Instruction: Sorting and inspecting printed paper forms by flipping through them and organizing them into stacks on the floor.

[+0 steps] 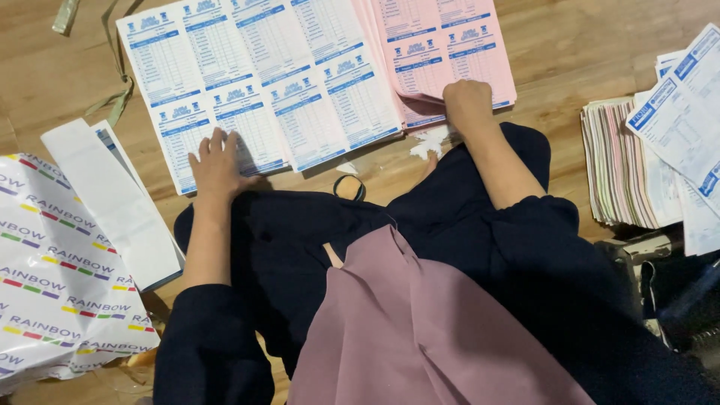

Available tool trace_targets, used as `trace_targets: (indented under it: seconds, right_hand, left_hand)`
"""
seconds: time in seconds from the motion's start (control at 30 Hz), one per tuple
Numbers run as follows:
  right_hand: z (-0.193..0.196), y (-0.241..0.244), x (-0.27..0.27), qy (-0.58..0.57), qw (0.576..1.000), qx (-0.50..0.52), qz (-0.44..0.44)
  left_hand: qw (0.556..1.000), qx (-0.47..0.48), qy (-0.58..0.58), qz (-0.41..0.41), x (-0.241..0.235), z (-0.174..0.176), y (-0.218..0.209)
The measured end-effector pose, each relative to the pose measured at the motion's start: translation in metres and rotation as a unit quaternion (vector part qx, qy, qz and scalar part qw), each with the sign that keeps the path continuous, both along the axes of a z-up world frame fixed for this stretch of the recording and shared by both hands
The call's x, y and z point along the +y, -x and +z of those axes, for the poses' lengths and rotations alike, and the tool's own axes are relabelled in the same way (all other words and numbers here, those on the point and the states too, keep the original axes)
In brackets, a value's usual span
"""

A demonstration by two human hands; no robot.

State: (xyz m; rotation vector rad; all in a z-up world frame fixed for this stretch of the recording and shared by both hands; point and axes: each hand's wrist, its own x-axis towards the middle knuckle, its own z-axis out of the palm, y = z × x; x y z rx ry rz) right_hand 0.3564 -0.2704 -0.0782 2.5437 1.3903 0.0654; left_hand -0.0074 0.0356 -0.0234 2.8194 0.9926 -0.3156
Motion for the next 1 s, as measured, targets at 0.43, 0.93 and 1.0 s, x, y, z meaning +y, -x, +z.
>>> trace_targets:
  seconds: [0.43,0.93,1.0]
  right_hand:
    - [0.062,-0.004,-0.021,-0.160,0.925,0.253,-0.232]
    - [0.064,-0.006,-0.022,-0.298,0.868,0.267,-0.293]
    - [0.071,-0.005,-0.021,-0.284,0.873,0.267,-0.295]
  left_hand:
    - [0.992,-0.093,-0.079,-0.007,0.008,-0.034,0.039]
    - [0.998,-0.042,-0.039,-0.005,0.001,-0.016,0.033]
    - [0.995,-0.070,-0.072,-0.030,0.003,-0.023,0.034]
